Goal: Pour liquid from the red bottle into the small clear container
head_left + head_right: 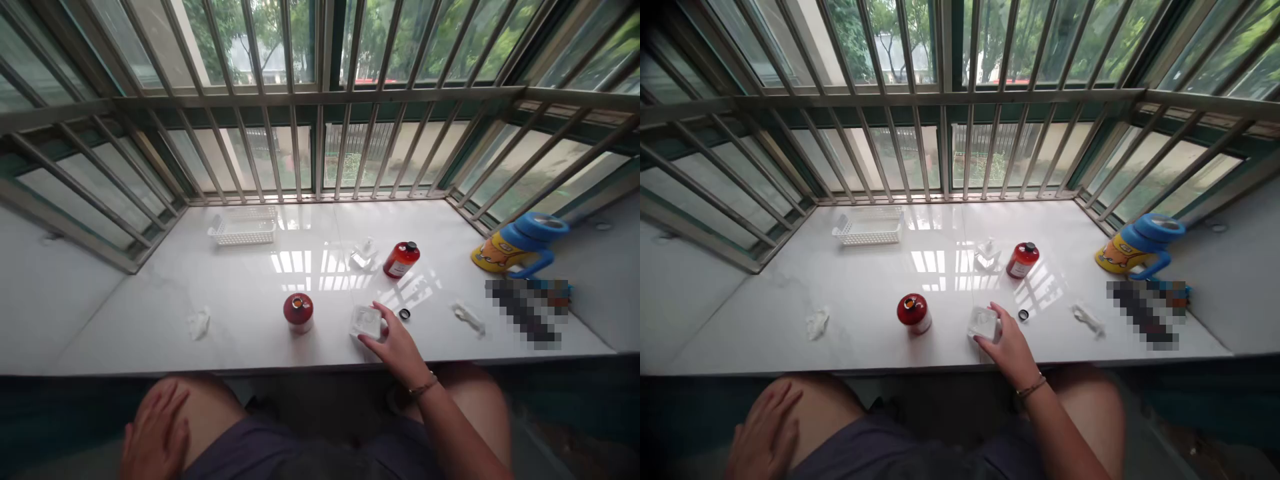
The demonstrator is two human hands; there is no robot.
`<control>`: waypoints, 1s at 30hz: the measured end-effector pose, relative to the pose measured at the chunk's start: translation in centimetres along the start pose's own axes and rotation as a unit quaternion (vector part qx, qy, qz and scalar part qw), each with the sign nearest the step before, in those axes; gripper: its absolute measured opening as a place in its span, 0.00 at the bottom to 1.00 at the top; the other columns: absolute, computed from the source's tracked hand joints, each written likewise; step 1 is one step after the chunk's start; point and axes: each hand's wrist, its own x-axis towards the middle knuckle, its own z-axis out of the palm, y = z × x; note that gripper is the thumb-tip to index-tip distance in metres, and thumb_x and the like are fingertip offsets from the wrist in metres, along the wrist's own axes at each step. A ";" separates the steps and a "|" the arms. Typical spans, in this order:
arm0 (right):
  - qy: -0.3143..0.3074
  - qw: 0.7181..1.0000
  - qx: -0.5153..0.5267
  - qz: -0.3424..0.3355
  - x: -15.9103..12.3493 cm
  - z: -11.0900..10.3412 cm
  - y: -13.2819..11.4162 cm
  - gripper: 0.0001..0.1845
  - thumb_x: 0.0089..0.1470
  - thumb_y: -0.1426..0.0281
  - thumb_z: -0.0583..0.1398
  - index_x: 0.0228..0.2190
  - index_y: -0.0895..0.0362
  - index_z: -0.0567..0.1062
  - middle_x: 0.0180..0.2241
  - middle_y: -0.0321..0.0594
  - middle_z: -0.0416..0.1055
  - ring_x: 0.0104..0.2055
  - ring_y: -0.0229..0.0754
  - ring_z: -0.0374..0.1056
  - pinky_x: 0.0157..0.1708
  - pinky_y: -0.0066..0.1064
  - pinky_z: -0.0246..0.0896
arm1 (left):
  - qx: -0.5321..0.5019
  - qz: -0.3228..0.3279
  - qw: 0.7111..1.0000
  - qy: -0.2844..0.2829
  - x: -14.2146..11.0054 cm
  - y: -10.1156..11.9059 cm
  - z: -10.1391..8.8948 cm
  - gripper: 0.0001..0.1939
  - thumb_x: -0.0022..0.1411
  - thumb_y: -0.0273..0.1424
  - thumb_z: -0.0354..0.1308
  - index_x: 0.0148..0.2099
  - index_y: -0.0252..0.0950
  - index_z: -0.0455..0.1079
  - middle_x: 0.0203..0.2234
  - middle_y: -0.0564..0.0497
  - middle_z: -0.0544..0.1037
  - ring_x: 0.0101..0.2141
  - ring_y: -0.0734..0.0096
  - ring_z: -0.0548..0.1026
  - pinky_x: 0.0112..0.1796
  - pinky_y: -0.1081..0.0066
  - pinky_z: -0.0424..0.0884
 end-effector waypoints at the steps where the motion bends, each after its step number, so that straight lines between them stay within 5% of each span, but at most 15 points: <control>1: 0.004 1.000 -0.005 0.002 -0.1 0.2 0.0 0.45 0.52 0.55 0.71 0.66 0.52 0.65 0.63 0.49 0.71 0.59 0.56 0.73 0.57 0.49 0.73 | 0.003 -0.001 1.000 0.004 0.1 0.4 -0.2 0.23 0.69 0.41 0.50 0.62 0.48 0.72 0.70 0.44 0.70 0.72 0.44 0.62 0.65 0.29 0.58; 6: 0.044 0.999 -0.013 0.010 -0.8 1.4 -0.5 0.39 0.47 0.52 0.72 0.57 0.53 0.71 0.54 0.48 0.76 0.56 0.58 0.73 0.57 0.50 0.72 | 0.004 0.026 0.993 0.113 0.8 2.6 -1.0 0.18 0.71 0.42 0.52 0.55 0.40 0.74 0.64 0.37 0.74 0.63 0.40 0.73 0.62 0.40 0.68; 10: 0.066 0.998 -0.006 0.005 -1.6 2.3 -1.2 0.37 0.48 0.52 0.72 0.55 0.53 0.72 0.52 0.48 0.76 0.55 0.58 0.74 0.57 0.50 0.72 | -0.049 0.115 0.974 0.186 2.6 7.2 -1.9 0.15 0.70 0.39 0.58 0.55 0.39 0.73 0.57 0.39 0.78 0.59 0.43 0.75 0.63 0.42 0.68; 15: 0.066 0.996 0.061 0.001 -3.1 2.4 -2.1 0.38 0.50 0.52 0.72 0.57 0.52 0.69 0.54 0.46 0.76 0.55 0.56 0.75 0.57 0.51 0.74 | -0.184 0.207 0.954 0.113 6.1 16.9 -2.7 0.22 0.71 0.35 0.61 0.64 0.41 0.67 0.63 0.40 0.73 0.64 0.49 0.73 0.64 0.46 0.71; 20: 0.074 0.984 0.162 -0.015 -4.8 1.7 -3.7 0.38 0.50 0.53 0.74 0.57 0.52 0.69 0.56 0.49 0.74 0.56 0.56 0.76 0.55 0.52 0.77 | -0.262 0.176 0.949 0.024 9.8 24.8 -0.7 0.47 0.61 0.44 0.73 0.74 0.39 0.54 0.70 0.35 0.66 0.69 0.43 0.66 0.67 0.42 0.66; 23: 0.072 0.980 0.186 -0.009 -5.7 1.1 -4.5 0.39 0.50 0.53 0.74 0.57 0.52 0.68 0.55 0.49 0.74 0.53 0.55 0.78 0.52 0.50 0.80 | -0.314 0.124 0.941 -0.016 11.4 27.4 0.9 0.52 0.55 0.45 0.78 0.73 0.39 0.55 0.69 0.34 0.67 0.69 0.41 0.67 0.67 0.42 0.66; 30: 0.077 0.988 0.132 -0.030 -7.1 -0.9 -5.7 0.37 0.52 0.55 0.73 0.58 0.50 0.68 0.60 0.50 0.73 0.57 0.55 0.76 0.53 0.50 0.79 | -0.389 0.060 0.919 -0.032 10.9 28.9 1.2 0.37 0.59 0.41 0.75 0.65 0.41 0.63 0.57 0.42 0.78 0.55 0.52 0.80 0.58 0.50 0.76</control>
